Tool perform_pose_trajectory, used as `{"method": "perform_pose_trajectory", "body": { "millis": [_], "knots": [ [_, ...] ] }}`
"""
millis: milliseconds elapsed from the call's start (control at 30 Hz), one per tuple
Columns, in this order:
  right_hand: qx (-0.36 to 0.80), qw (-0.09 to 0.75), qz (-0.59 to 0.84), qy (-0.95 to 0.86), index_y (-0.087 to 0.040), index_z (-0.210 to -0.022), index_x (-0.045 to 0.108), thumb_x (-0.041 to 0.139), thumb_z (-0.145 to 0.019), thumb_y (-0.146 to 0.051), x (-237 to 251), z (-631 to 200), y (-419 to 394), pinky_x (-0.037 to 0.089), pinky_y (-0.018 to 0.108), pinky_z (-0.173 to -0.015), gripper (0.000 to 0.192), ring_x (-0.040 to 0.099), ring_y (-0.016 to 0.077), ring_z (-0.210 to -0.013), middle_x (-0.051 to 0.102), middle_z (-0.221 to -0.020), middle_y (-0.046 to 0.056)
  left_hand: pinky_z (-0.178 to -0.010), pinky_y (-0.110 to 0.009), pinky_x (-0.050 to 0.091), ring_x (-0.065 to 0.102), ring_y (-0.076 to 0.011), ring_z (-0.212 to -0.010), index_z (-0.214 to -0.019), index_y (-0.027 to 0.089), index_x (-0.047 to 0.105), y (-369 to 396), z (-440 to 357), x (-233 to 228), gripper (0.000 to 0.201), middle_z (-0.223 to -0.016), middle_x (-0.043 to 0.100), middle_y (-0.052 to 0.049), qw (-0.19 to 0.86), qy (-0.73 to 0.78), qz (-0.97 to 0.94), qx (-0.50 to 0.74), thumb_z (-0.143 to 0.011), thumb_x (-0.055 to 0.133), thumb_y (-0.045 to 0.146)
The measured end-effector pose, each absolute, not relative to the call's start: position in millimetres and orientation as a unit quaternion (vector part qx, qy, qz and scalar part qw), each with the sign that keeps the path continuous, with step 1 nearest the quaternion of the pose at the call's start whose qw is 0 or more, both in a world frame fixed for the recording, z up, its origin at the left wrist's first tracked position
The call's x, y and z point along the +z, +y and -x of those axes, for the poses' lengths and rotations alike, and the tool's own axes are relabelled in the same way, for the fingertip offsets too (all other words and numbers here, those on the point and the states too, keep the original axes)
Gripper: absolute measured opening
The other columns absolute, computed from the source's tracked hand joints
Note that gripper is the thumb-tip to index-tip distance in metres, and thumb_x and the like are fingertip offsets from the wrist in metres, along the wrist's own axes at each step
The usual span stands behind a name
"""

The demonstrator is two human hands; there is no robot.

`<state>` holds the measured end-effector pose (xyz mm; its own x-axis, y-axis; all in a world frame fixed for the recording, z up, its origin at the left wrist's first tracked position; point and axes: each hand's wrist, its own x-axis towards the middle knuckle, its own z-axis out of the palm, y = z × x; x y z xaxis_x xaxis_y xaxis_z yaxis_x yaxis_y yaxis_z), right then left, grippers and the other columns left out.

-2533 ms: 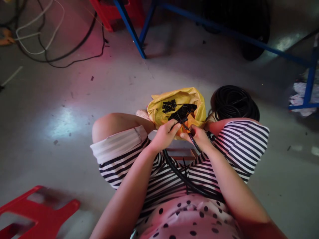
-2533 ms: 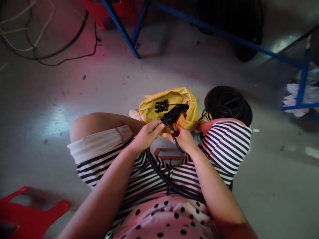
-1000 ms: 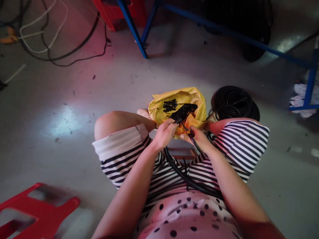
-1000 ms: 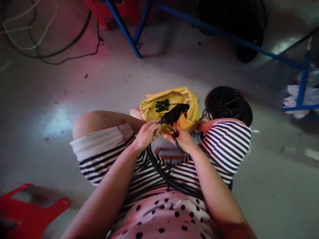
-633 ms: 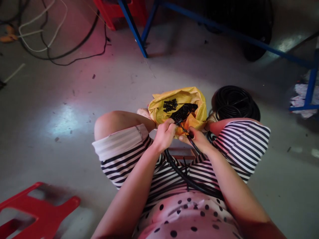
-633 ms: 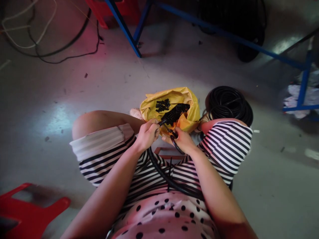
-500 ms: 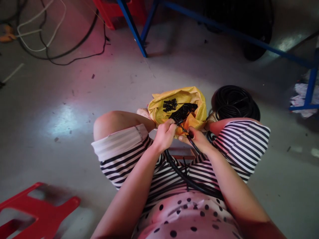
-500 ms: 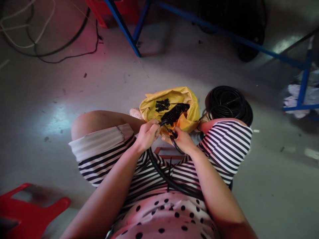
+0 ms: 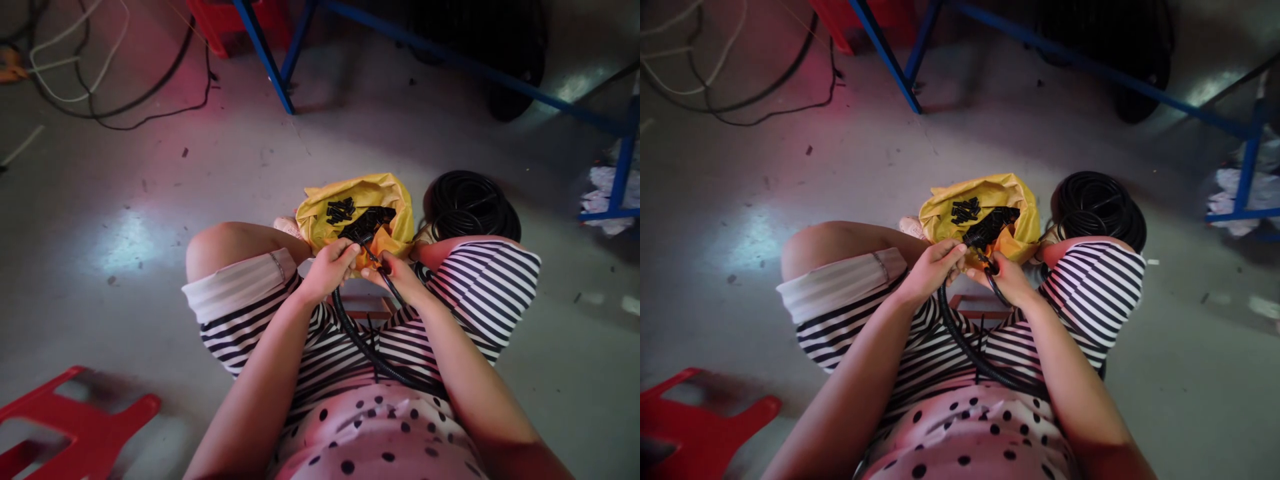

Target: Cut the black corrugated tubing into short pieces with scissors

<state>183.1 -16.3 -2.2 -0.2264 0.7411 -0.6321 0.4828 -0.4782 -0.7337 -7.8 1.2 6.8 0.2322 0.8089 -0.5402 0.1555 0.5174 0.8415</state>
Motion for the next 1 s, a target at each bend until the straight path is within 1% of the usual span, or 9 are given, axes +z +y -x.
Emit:
{"method": "perform_pose_trajectory", "body": {
  "millis": [133,300,400,500,633,733,833,1000],
  "knots": [
    [0.599,0.096,0.616,-0.502,-0.022,-0.086,0.052,0.075,-0.077,-0.053,1.3,-182.8,-14.9,0.036,0.026,-0.067,0.04,0.049,0.0151,-0.071,0.057,-0.078,-0.004,-0.044,-0.019,0.032,0.036,-0.0074,-0.046,-0.073,0.021,0.044,0.5,6.6,9.3,0.032,-0.054,0.041,0.007,0.632,0.57,-0.463,0.247,-0.094,0.051,0.044],
    [0.598,0.094,0.616,-0.504,-0.022,-0.088,0.053,0.075,-0.077,-0.055,-2.2,-183.5,-16.0,0.037,0.027,-0.066,0.04,0.051,0.0158,-0.072,0.058,-0.079,-0.003,-0.049,-0.022,0.032,0.036,-0.0098,-0.051,-0.074,0.021,0.046,1.0,6.1,9.7,0.031,-0.055,0.039,0.007,0.602,0.58,-0.496,0.235,-0.094,0.049,0.044],
    [0.603,0.107,0.611,-0.501,-0.022,-0.088,0.054,0.074,-0.078,-0.055,-6.7,-184.7,-18.2,0.037,0.026,-0.066,0.041,0.052,0.016,-0.073,0.058,-0.08,-0.003,-0.053,-0.023,0.033,0.039,-0.0111,-0.055,-0.073,0.021,0.046,1.9,6.5,9.4,0.03,-0.057,0.04,0.006,0.584,0.582,-0.52,0.223,-0.094,0.049,0.043],
    [0.612,0.11,0.603,-0.5,-0.021,-0.091,0.055,0.074,-0.079,-0.057,-8.6,-185.7,-19.5,0.039,0.026,-0.066,0.042,0.054,0.0164,-0.075,0.059,-0.082,-0.002,-0.059,-0.024,0.036,0.044,-0.0125,-0.062,-0.074,0.02,0.049,2.7,6.5,8.4,0.028,-0.063,0.045,0.004,0.557,0.577,-0.56,0.207,-0.094,0.049,0.04],
    [0.615,0.088,0.596,-0.509,-0.021,-0.1,0.057,0.074,-0.079,-0.058,-5.2,-186.0,-17.3,0.043,0.028,-0.072,0.046,0.059,0.0192,-0.084,0.064,-0.092,0.001,-0.066,-0.025,0.038,0.049,-0.014,-0.069,-0.077,0.019,0.054,2.2,5.3,6.9,0.024,-0.071,0.054,0.001,0.53,0.579,-0.588,0.195,-0.093,0.048,0.036],
    [0.618,0.078,0.589,-0.515,-0.021,-0.108,0.058,0.072,-0.082,-0.059,-2.6,-186.0,-14.8,0.046,0.031,-0.08,0.048,0.062,0.0216,-0.093,0.067,-0.1,0.003,-0.064,-0.025,0.037,0.047,-0.0135,-0.068,-0.077,0.019,0.052,1.0,4.6,7.2,0.026,-0.07,0.051,0.002,0.535,0.584,-0.575,0.204,-0.094,0.048,0.038],
    [0.635,0.093,0.574,-0.509,-0.022,-0.115,0.058,0.07,-0.085,-0.06,-2.6,-186.1,-13.7,0.047,0.034,-0.088,0.05,0.063,0.0232,-0.101,0.068,-0.108,0.004,-0.062,-0.024,0.036,0.044,-0.0127,-0.065,-0.077,0.02,0.049,0.1,4.7,8.3,0.028,-0.067,0.046,0.003,0.55,0.579,-0.561,0.219,-0.095,0.046,0.04],
    [0.641,0.091,0.567,-0.51,-0.021,-0.117,0.058,0.069,-0.085,-0.062,-4.2,-187.2,-13.1,0.048,0.035,-0.091,0.054,0.064,0.0249,-0.106,0.069,-0.111,0.006,-0.063,-0.024,0.036,0.043,-0.0126,-0.066,-0.08,0.019,0.05,-0.2,5.8,7.3,0.026,-0.07,0.047,0.003,0.552,0.567,-0.566,0.23,-0.096,0.046,0.039]
  ]
}}
